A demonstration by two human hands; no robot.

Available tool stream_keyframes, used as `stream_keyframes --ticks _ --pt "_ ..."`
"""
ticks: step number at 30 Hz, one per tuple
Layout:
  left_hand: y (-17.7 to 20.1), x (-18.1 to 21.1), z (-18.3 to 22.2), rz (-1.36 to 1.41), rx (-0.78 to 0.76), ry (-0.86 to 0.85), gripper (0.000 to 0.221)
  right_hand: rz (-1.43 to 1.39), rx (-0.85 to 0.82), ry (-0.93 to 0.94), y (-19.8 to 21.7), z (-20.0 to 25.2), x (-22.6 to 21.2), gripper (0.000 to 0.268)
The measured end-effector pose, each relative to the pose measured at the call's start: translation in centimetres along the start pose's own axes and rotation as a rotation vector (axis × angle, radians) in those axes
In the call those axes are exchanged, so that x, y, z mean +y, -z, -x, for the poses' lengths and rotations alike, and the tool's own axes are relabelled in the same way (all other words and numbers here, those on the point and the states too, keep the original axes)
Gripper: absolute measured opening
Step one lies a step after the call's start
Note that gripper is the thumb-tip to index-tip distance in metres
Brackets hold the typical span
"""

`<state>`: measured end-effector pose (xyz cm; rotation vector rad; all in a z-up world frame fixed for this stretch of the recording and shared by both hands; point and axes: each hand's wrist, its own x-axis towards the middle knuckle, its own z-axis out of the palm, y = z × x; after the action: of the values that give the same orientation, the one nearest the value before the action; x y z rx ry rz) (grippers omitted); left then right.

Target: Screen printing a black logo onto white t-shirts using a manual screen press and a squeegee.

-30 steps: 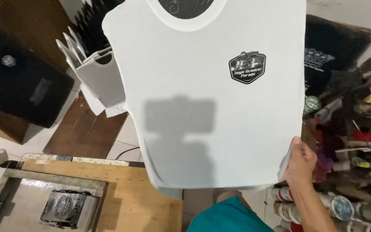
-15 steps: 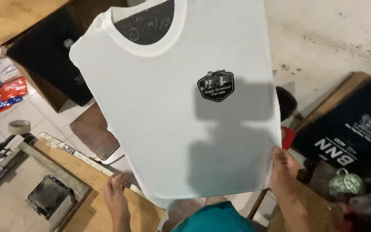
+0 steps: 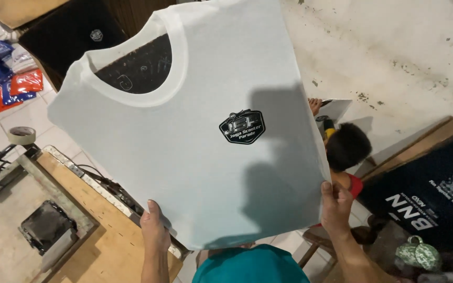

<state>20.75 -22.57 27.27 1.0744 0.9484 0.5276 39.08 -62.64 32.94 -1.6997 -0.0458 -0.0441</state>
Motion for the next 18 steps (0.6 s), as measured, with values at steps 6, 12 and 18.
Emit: stream_keyframes --ticks 6,12,18 --pt "-1.7 2.1 -0.9 0.047 0.026 -0.081 0.051 -0.089 -0.237 0.057 -1.4 -6.5 1.7 0.053" --pt "-1.9 3.5 -6.6 -0.035 0.140 -0.107 0.053 0.292 -0.157 0.427 -11.1 -15.3 -17.3 0.044" --pt "-0.5 2.6 -14.5 -0.026 0.123 -0.192 0.059 0.613 -0.494 1.440 -28.1 -22.6 -33.5 0.058"
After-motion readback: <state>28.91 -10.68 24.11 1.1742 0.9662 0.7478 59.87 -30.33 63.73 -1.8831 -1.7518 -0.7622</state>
